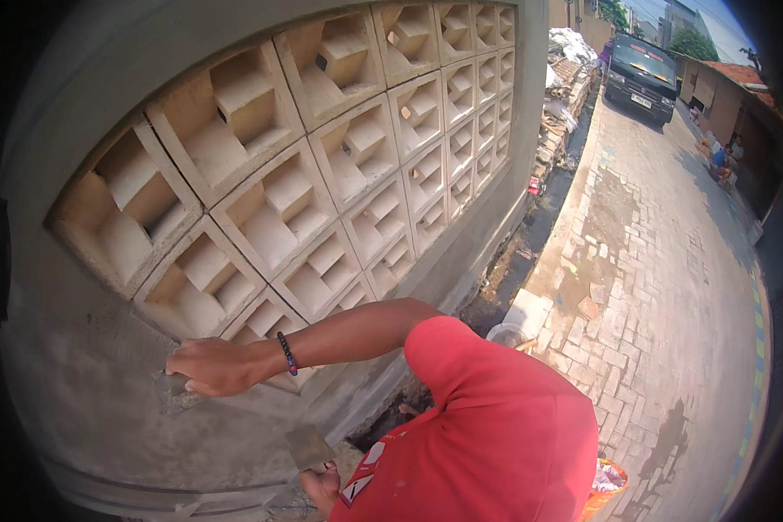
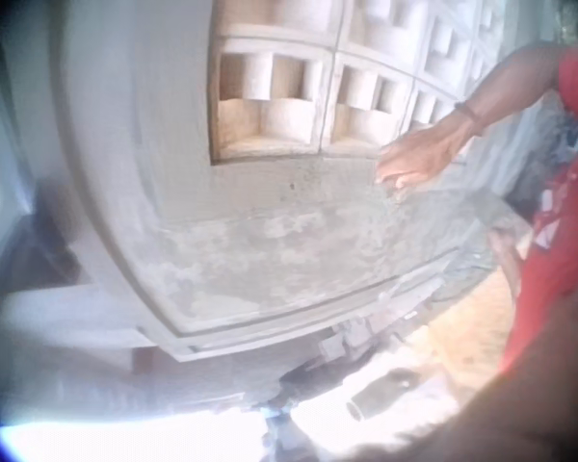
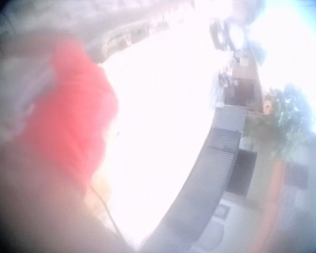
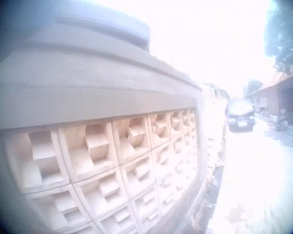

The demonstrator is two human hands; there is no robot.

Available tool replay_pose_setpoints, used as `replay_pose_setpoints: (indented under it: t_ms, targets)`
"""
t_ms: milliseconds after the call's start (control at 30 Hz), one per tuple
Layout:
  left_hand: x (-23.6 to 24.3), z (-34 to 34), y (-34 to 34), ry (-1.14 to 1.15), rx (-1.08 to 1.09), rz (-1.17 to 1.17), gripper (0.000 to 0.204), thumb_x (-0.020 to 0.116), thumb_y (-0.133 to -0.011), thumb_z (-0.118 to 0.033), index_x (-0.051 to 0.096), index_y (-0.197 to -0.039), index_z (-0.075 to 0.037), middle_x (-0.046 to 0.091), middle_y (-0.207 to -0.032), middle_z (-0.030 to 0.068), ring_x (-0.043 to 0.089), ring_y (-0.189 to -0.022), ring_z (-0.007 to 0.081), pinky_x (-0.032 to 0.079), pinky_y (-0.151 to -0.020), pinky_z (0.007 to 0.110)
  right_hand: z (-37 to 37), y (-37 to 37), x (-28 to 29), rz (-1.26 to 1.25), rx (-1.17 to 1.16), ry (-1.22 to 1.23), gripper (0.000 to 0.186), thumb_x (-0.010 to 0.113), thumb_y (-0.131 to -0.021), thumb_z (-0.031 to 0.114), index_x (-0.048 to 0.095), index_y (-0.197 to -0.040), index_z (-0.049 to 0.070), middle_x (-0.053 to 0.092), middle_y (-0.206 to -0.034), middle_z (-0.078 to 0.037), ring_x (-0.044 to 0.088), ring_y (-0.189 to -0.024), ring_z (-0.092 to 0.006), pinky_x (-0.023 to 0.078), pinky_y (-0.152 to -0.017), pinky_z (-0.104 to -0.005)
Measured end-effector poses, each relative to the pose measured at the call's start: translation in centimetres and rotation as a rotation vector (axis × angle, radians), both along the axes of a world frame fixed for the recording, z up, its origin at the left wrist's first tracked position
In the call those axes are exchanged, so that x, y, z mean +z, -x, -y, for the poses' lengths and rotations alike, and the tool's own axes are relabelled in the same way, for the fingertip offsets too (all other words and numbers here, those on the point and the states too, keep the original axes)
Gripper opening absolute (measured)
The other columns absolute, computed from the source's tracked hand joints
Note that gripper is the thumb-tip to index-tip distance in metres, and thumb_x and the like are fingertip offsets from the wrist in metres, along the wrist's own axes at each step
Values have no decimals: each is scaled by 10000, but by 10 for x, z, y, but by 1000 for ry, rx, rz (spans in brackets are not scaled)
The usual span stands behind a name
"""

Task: The person applies cement to a decorative lattice wall using a trowel and a smaller finishing tool. They repeatedly scoop cement from a bucket, spread it onto the wall surface, and smooth the edges around the lattice pattern.

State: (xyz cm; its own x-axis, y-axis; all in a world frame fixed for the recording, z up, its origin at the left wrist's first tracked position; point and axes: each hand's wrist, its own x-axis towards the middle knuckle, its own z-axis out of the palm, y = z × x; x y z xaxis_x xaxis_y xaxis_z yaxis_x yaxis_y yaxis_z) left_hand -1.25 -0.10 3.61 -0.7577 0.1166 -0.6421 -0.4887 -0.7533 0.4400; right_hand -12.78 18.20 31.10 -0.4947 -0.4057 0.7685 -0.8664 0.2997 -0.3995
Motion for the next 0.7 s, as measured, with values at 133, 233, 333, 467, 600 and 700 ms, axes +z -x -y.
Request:
replay_pose_setpoints:
  t_ms: [133,233,333,467,600,700]
  targets:
    - [0,5,-1,-98,-140,-70,276,453,-918,-221,557,-1136,-87,624,-1086,69,618,-886,216,498,-631,325,-37,-16,-18,189,-61,67,306,590,-805,145,503,-1059,-1,565,-970,-190,530,-962,-352,415,-821,-431]
    - [13,-15,8,-16,-150,-35,270,445,-917,-223,566,-1119,-90,632,-1046,60,610,-828,197,466,-580,303,-63,-25,-35,276,-148,116,324,594,-803,146,502,-1075,-4,569,-998,-198,537,-972,-357,412,-837,-428]
    - [24,-27,14,35,-187,-16,253,442,-914,-225,575,-1086,-96,637,-998,49,597,-779,183,434,-541,293,-85,-41,-50,340,-237,150,331,603,-802,141,509,-1082,-10,582,-1006,-206,551,-973,-361,416,-841,-425]
    - [2,-24,25,34,-332,-178,254,458,-895,-240,555,-1107,-139,623,-1042,-4,572,-863,142,392,-625,284,-109,-57,-72,427,-304,223,321,622,-796,120,530,-1075,-11,608,-980,-208,588,-939,-351,446,-803,-405]
    - [11,-37,30,29,-316,-135,236,458,-902,-241,565,-1071,-115,629,-984,25,585,-793,174,420,-565,305,-129,-69,-97,472,-380,316,324,643,-784,108,541,-1068,-9,625,-953,-202,617,-897,-325,464,-767,-383]
    - [25,-48,28,43,-290,-87,235,459,-905,-244,568,-1056,-101,629,-967,42,589,-766,193,432,-539,316,-137,-81,-105,494,-442,319,325,651,-781,105,544,-1066,-9,628,-933,-189,617,-876,-300,461,-772,-376]
